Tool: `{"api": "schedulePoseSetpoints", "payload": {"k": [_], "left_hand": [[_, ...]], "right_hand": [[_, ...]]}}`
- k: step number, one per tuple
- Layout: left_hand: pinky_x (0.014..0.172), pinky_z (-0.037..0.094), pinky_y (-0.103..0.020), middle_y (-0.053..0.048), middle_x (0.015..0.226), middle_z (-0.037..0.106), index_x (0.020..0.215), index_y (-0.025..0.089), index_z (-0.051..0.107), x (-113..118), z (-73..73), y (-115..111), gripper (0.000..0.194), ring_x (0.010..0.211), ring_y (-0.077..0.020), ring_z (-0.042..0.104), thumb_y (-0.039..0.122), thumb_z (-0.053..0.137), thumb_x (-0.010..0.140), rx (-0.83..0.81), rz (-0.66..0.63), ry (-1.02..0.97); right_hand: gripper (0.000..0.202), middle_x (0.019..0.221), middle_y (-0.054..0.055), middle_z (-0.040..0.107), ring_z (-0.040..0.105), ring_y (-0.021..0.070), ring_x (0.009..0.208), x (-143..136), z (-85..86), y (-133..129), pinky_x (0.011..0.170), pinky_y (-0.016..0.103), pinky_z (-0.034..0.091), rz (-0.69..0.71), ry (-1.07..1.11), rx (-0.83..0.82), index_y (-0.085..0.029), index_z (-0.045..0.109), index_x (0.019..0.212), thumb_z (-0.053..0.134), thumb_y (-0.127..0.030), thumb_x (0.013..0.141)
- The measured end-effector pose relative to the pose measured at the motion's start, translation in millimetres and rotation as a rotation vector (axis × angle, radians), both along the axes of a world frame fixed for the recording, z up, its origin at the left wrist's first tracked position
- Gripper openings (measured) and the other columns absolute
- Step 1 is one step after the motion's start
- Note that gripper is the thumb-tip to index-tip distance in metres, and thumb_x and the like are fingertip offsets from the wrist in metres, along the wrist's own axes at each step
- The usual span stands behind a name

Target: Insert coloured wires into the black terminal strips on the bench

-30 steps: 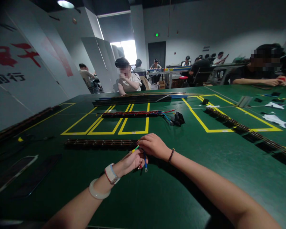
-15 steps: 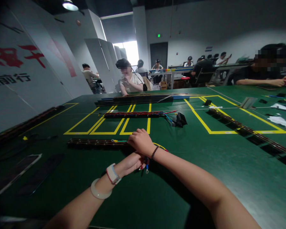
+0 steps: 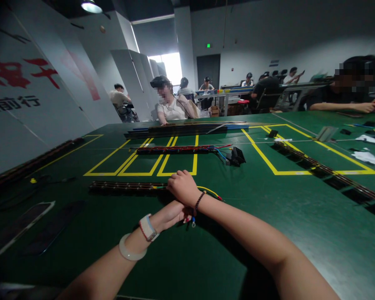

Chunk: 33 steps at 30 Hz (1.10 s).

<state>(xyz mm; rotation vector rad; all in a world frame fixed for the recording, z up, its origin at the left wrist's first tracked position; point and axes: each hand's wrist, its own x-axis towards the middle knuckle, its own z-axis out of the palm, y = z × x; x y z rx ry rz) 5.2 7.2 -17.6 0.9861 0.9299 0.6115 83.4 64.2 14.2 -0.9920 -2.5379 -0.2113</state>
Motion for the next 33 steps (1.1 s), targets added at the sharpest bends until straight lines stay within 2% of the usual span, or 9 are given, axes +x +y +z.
{"api": "schedulePoseSetpoints", "payload": {"k": [4,7,13,18,24,28,33], "left_hand": [[0.047,0.030,-0.021,-0.002,0.060,0.053,0.073,0.012,0.052,0.8,0.5,-0.2,0.020,0.048,-0.0079,0.044,0.024,0.040,0.083,0.016,0.005,0.001],[0.044,0.030,-0.021,-0.002,0.060,0.054,0.072,0.012,0.050,1.5,-3.0,1.0,0.021,0.044,-0.0068,0.043,0.026,0.040,0.084,0.060,0.014,0.013],[0.037,0.024,-0.017,0.004,0.056,0.054,0.095,0.016,0.043,0.7,-4.7,2.6,0.025,0.034,-0.0054,0.040,0.039,0.043,0.084,0.160,0.012,0.162],[0.036,0.021,-0.016,0.007,0.047,0.047,0.082,0.017,0.043,-3.1,2.0,4.2,0.022,0.029,-0.0044,0.030,0.038,0.037,0.087,0.314,-0.005,0.380],[0.049,0.031,-0.020,0.003,0.050,0.047,0.072,0.018,0.048,-10.9,8.6,4.0,0.025,0.046,-0.0111,0.046,0.038,0.040,0.086,0.632,-0.004,0.715],[0.063,0.036,-0.027,0.000,0.057,0.047,0.072,0.020,0.049,-14.7,10.7,2.4,0.019,0.058,-0.0176,0.053,0.033,0.045,0.084,0.822,-0.006,0.944],[0.076,0.038,-0.034,-0.002,0.058,0.046,0.072,0.020,0.051,-19.6,10.6,3.4,0.015,0.071,-0.0231,0.056,0.032,0.048,0.082,0.850,-0.012,0.849]], "right_hand": [[0.019,0.084,0.005,0.059,0.047,0.0187,0.082,7.1,-1.0,-3.8,0.072,0.031,0.030,0.044,0.065,0.016,-0.019,0.064,0.088,0.052,-0.034,0.089],[0.021,0.088,0.006,0.058,0.048,0.0183,0.085,22.9,0.8,-9.7,0.075,0.031,0.031,0.072,0.141,0.001,-0.020,0.062,0.100,0.052,-0.035,0.089],[0.023,0.090,0.007,0.059,0.048,0.0184,0.084,69.0,-3.8,-15.6,0.075,0.031,0.033,0.064,0.186,-0.028,-0.020,0.061,0.104,0.048,-0.033,0.091],[0.021,0.092,0.007,0.059,0.049,0.0184,0.084,95.6,-21.0,-12.3,0.075,0.031,0.034,0.035,0.155,-0.045,-0.020,0.062,0.102,0.050,-0.032,0.090],[0.017,0.095,0.007,0.059,0.050,0.0186,0.088,99.6,-33.8,-5.1,0.076,0.031,0.036,0.023,0.133,-0.037,-0.021,0.063,0.101,0.051,-0.025,0.089],[0.018,0.095,0.006,0.059,0.051,0.0181,0.088,98.3,-36.8,-2.2,0.077,0.031,0.036,0.021,0.116,-0.057,-0.021,0.062,0.101,0.049,-0.022,0.089],[0.018,0.095,0.007,0.059,0.052,0.0174,0.086,99.2,-37.4,-3.0,0.077,0.030,0.036,0.018,0.111,-0.091,-0.021,0.062,0.102,0.051,-0.022,0.088]]}}
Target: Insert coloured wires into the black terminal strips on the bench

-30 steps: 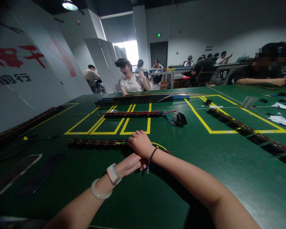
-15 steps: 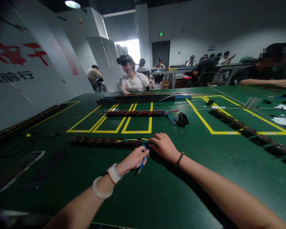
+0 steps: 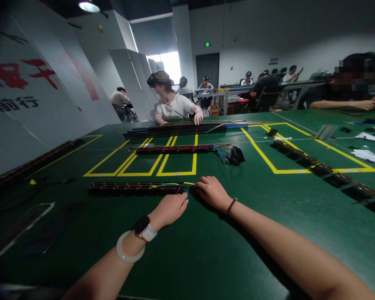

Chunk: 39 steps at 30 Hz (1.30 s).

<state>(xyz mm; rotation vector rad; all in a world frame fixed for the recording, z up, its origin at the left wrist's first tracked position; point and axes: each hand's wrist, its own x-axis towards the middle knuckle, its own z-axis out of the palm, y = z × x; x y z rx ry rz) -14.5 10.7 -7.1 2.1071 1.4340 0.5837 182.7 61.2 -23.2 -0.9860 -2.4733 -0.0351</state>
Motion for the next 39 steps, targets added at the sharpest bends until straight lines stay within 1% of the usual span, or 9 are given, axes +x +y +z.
{"api": "schedulePoseSetpoints", "payload": {"k": [8,12,15,17,19,24,30,35,39], "left_hand": [[0.075,0.037,-0.031,-0.003,0.064,0.049,0.072,0.021,0.049,0.6,-0.4,0.2,0.020,0.071,-0.0216,0.055,0.038,0.046,0.083,0.061,-0.013,0.036],[0.073,0.037,-0.029,-0.004,0.066,0.051,0.079,0.021,0.049,0.6,4.2,1.6,0.019,0.076,-0.0227,0.056,0.039,0.045,0.084,0.067,0.170,-0.045],[0.072,0.038,-0.028,-0.005,0.067,0.052,0.093,0.020,0.049,-1.5,9.1,3.0,0.020,0.078,-0.0235,0.058,0.037,0.045,0.084,0.073,0.331,-0.062],[0.071,0.038,-0.028,-0.005,0.068,0.053,0.102,0.019,0.046,-2.9,11.8,3.5,0.025,0.079,-0.0242,0.058,0.035,0.046,0.084,0.095,0.391,-0.063],[0.070,0.037,-0.027,-0.006,0.070,0.054,0.103,0.018,0.046,-3.8,13.3,3.7,0.025,0.080,-0.0244,0.058,0.034,0.046,0.084,0.119,0.406,-0.046],[0.075,0.037,-0.029,-0.010,0.082,0.056,0.095,0.017,0.049,-4.0,11.6,4.7,0.017,0.085,-0.0234,0.056,0.029,0.043,0.085,0.164,0.341,0.057],[0.092,0.033,-0.040,-0.015,0.109,0.053,0.115,0.013,0.047,-1.5,8.8,3.9,0.032,0.105,-0.0264,0.046,0.028,0.034,0.089,0.388,0.223,0.238],[0.100,0.025,-0.044,-0.013,0.125,0.049,0.130,0.016,0.040,2.5,10.2,0.2,0.043,0.117,-0.0270,0.037,0.026,0.037,0.088,0.471,0.115,0.278],[0.102,0.023,-0.044,-0.009,0.129,0.048,0.134,0.022,0.037,4.4,8.8,-1.5,0.048,0.123,-0.0250,0.033,0.022,0.040,0.087,0.487,0.007,0.278]], "right_hand": [[0.017,0.093,0.006,0.058,0.051,0.0168,0.085,-1.7,-1.3,-0.5,0.076,0.029,0.036,-0.005,0.005,-0.012,-0.020,0.061,0.101,0.051,-0.020,0.087],[0.016,0.092,0.005,0.058,0.051,0.0164,0.085,-1.9,-1.4,-0.6,0.076,0.028,0.036,-0.002,0.012,-0.021,-0.020,0.061,0.100,0.052,-0.020,0.087],[0.017,0.092,0.005,0.058,0.050,0.0160,0.085,-1.9,-1.4,-0.6,0.076,0.028,0.036,-0.005,0.016,-0.032,-0.020,0.061,0.101,0.053,-0.019,0.086],[0.017,0.092,0.005,0.057,0.050,0.0159,0.085,-2.0,-1.5,-0.5,0.077,0.028,0.035,-0.005,0.015,-0.036,-0.021,0.060,0.101,0.053,-0.019,0.086],[0.017,0.092,0.005,0.057,0.050,0.0161,0.085,-2.0,-2.0,-0.4,0.076,0.028,0.035,-0.002,0.014,-0.036,-0.021,0.060,0.101,0.053,-0.018,0.086],[0.018,0.094,0.005,0.057,0.050,0.0170,0.085,-1.2,-3.6,0.0,0.077,0.029,0.035,0.001,0.007,-0.037,-0.020,0.060,0.102,0.052,-0.018,0.086],[0.018,0.094,0.005,0.057,0.049,0.0175,0.086,-1.0,-3.4,0.4,0.077,0.030,0.035,-0.001,0.005,-0.045,-0.020,0.060,0.103,0.050,-0.019,0.088],[0.017,0.094,0.006,0.058,0.050,0.0173,0.086,-1.4,-3.5,0.3,0.078,0.030,0.036,-0.006,0.011,-0.042,-0.020,0.061,0.101,0.052,-0.020,0.087],[0.016,0.093,0.006,0.058,0.051,0.0172,0.085,-1.1,-5.2,2.1,0.077,0.029,0.037,-0.005,0.045,-0.062,-0.019,0.061,0.100,0.052,-0.021,0.087]]}}
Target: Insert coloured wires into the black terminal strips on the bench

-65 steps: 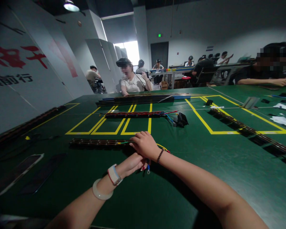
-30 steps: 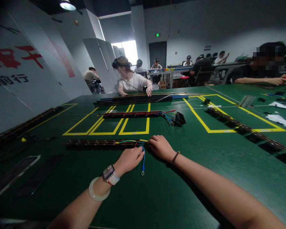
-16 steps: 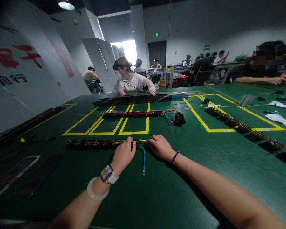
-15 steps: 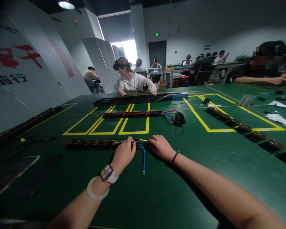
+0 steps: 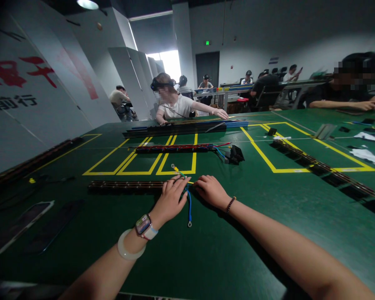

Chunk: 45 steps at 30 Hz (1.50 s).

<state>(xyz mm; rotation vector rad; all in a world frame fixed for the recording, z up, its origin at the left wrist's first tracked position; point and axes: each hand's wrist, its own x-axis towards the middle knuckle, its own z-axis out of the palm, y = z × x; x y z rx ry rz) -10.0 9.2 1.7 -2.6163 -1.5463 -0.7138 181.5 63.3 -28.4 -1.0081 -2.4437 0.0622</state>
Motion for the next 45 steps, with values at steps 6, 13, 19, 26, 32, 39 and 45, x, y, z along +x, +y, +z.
{"api": "schedulePoseSetpoints", "payload": {"k": [6,13,19,26,32,39,45], "left_hand": [[0.104,0.021,-0.045,-0.003,0.133,0.045,0.116,0.024,0.055,1.9,-2.8,-2.6,0.035,0.129,-0.0232,0.026,0.016,0.041,0.085,0.020,-0.136,0.048],[0.088,0.038,-0.037,-0.009,0.097,0.060,0.084,0.017,0.060,2.2,3.7,-4.7,0.021,0.098,-0.0208,0.050,0.015,0.039,0.084,-0.029,-0.034,0.026],[0.069,0.041,-0.028,-0.007,0.082,0.063,0.085,0.017,0.058,2.3,-3.0,-1.4,0.023,0.076,-0.0173,0.058,0.020,0.035,0.087,-0.313,0.080,-0.046],[0.062,0.041,-0.024,-0.006,0.079,0.064,0.088,0.017,0.058,4.8,-13.1,0.2,0.016,0.071,-0.0158,0.060,0.027,0.046,0.084,-0.501,0.111,-0.394],[0.041,0.036,-0.018,-0.001,0.075,0.060,0.090,0.015,0.049,7.5,-31.6,13.0,0.014,0.041,-0.0054,0.050,0.025,0.044,0.083,-0.795,0.047,-0.790],[0.037,0.032,-0.017,-0.002,0.073,0.059,0.098,0.012,0.043,11.8,-27.8,12.7,0.017,0.046,-0.0092,0.059,0.021,0.043,0.083,-1.031,0.009,-1.036],[0.044,0.036,-0.017,-0.001,0.070,0.057,0.090,0.014,0.045,11.9,-13.7,2.5,0.013,0.056,-0.0106,0.061,0.026,0.045,0.085,-1.159,-0.051,-1.165]], "right_hand": [[0.014,0.090,0.006,0.060,0.054,0.0172,0.083,2.2,-0.5,7.0,0.074,0.028,0.039,0.021,0.102,-0.079,-0.018,0.062,0.096,0.054,-0.023,0.086],[0.023,0.091,0.006,0.064,0.056,0.0172,0.084,5.0,7.8,13.9,0.076,0.029,0.041,0.000,0.206,-0.264,-0.019,0.063,0.098,0.047,-0.032,0.090],[0.032,0.085,0.005,0.064,0.055,0.0168,0.079,-3.4,9.1,7.7,0.072,0.027,0.038,-0.003,0.090,-0.293,-0.017,0.064,0.093,0.057,-0.045,0.082],[0.037,0.072,0.001,0.058,0.050,0.0161,0.072,-16.7,3.7,-0.3,0.069,0.028,0.031,-0.069,-0.036,-0.308,-0.017,0.057,0.074,0.058,-0.053,0.076],[0.020,0.065,-0.002,0.055,0.046,0.0114,0.061,-20.4,8.7,-6.7,0.059,0.022,0.028,-0.099,0.063,-0.384,-0.016,0.052,0.072,0.058,-0.034,0.079],[0.014,0.066,-0.002,0.057,0.046,0.0094,0.058,-20.9,14.5,-12.4,0.055,0.021,0.026,-0.033,0.094,-0.338,-0.016,0.055,0.074,0.054,-0.026,0.083],[0.015,0.070,0.001,0.059,0.051,0.0115,0.067,-20.6,15.8,-13.3,0.064,0.023,0.027,-0.038,-0.035,-0.174,-0.016,0.057,0.073,0.054,-0.024,0.085]]}}
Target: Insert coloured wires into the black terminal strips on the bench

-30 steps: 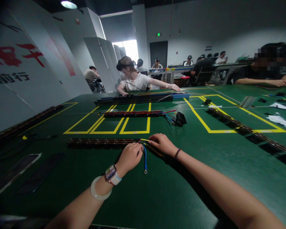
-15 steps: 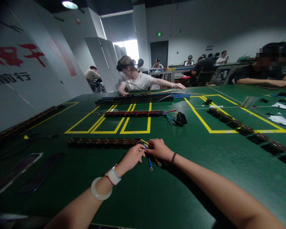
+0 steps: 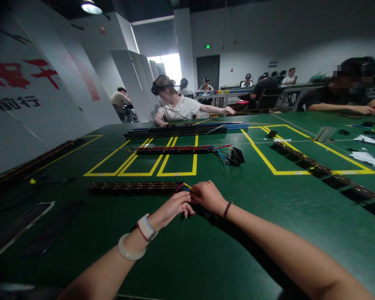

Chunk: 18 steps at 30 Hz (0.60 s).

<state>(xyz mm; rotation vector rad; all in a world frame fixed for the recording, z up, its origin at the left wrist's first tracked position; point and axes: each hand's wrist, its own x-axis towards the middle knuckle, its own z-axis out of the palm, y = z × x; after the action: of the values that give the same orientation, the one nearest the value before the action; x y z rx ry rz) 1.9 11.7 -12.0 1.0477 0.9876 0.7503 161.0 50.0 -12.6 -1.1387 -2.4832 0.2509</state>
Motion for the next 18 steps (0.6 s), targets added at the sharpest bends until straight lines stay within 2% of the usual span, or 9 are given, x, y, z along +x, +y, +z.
{"api": "schedulePoseSetpoints", "payload": {"k": [5,11,15,18], "left_hand": [[0.049,0.038,-0.019,-0.001,0.066,0.058,0.092,0.014,0.046,-0.6,-0.3,-2.1,0.022,0.057,-0.0110,0.060,0.036,0.045,0.088,-0.064,0.013,-0.101],[0.049,0.038,-0.021,-0.001,0.062,0.056,0.080,0.013,0.048,2.1,-7.3,-1.1,0.032,0.050,-0.0087,0.054,0.043,0.042,0.089,-0.103,-0.006,-0.203],[0.051,0.039,-0.021,0.000,0.058,0.055,0.077,0.013,0.048,3.6,-11.5,-0.1,0.030,0.050,-0.0087,0.053,0.040,0.043,0.089,-0.137,0.037,-0.212],[0.050,0.036,-0.021,0.001,0.056,0.054,0.075,0.013,0.048,3.2,-13.7,0.9,0.030,0.048,-0.0081,0.051,0.039,0.044,0.089,-0.139,0.061,-0.204]], "right_hand": [[0.023,0.070,0.003,0.060,0.051,0.0140,0.069,-3.0,9.3,-12.3,0.070,0.028,0.026,0.004,-0.169,0.174,-0.016,0.059,0.075,0.049,-0.030,0.090],[0.012,0.077,0.008,0.060,0.049,0.0182,0.072,-11.5,11.5,-26.0,0.068,0.032,0.027,0.063,-0.367,0.307,-0.014,0.060,0.080,0.052,-0.019,0.086],[0.007,0.079,0.009,0.059,0.048,0.0197,0.073,-14.4,9.1,-31.4,0.068,0.033,0.029,0.065,-0.429,0.345,-0.012,0.060,0.083,0.054,-0.015,0.082],[0.007,0.079,0.008,0.058,0.049,0.0196,0.074,-13.8,13.7,-34.0,0.067,0.032,0.029,0.082,-0.433,0.337,-0.013,0.060,0.084,0.053,-0.015,0.082]]}}
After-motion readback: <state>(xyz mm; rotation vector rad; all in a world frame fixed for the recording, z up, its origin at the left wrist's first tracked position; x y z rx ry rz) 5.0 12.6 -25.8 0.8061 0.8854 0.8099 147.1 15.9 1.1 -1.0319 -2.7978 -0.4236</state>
